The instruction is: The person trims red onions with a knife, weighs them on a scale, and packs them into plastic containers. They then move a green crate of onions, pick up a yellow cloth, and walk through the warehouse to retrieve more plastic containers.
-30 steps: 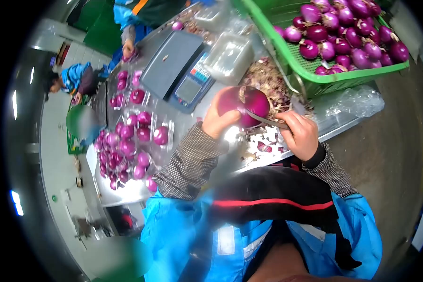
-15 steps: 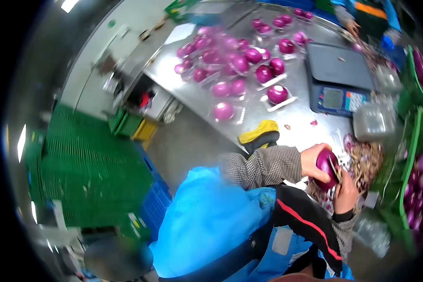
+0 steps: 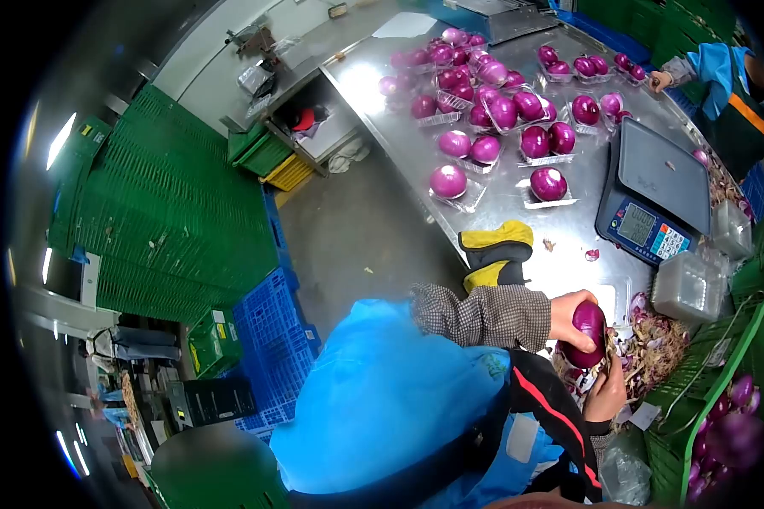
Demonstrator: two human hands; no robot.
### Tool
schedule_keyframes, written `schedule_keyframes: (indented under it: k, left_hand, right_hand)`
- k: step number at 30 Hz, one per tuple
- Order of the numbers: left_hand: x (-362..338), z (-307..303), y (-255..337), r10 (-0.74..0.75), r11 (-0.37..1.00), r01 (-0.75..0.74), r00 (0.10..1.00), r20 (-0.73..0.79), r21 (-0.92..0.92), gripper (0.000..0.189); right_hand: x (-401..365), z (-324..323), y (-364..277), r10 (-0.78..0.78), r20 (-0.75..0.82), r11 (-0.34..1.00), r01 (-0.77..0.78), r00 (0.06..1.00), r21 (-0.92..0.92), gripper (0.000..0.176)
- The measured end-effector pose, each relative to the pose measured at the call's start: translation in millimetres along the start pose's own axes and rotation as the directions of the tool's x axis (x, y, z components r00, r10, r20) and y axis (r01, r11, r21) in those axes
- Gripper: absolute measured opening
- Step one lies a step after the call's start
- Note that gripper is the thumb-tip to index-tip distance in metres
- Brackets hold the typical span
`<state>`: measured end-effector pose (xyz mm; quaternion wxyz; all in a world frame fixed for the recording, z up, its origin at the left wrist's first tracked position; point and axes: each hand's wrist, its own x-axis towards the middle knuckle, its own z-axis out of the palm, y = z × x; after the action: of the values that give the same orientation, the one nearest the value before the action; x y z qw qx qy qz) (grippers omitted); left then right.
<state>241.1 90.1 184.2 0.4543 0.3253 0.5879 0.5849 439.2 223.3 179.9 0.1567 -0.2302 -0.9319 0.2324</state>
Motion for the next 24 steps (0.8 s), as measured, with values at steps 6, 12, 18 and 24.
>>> schedule_keyframes:
  k: [6, 12, 18, 24]
  left_hand:
    - [9, 16, -11, -0.092, 0.992, 0.078, 0.985, -0.145, -0.096, 0.078]
    - [7, 52, 22, -0.015, 0.908, 0.101, 0.978, -0.208, 0.407, 0.099]
    - [13, 58, 26, -0.008, 0.982, 0.014, 0.999, -0.036, 0.190, 0.083]
    - [11, 48, 4, -0.302, 0.765, 0.432, 0.896, 0.326, -0.478, 0.091]
  right_hand:
    - [-12, -13, 29, 0.121, 0.212, 0.905, -0.195, 0.970, 0.378, 0.032]
    - [-10, 20, 54, 0.235, 0.151, 0.619, -0.267, 0.960, 0.738, 0.047]
    - [-22, 14, 71, 0.340, 0.429, -0.056, -0.437, 0.837, 0.898, 0.059]
    - [-18, 13, 51, 0.202, 0.383, 0.213, -0.422, 0.901, 0.881, 0.049]
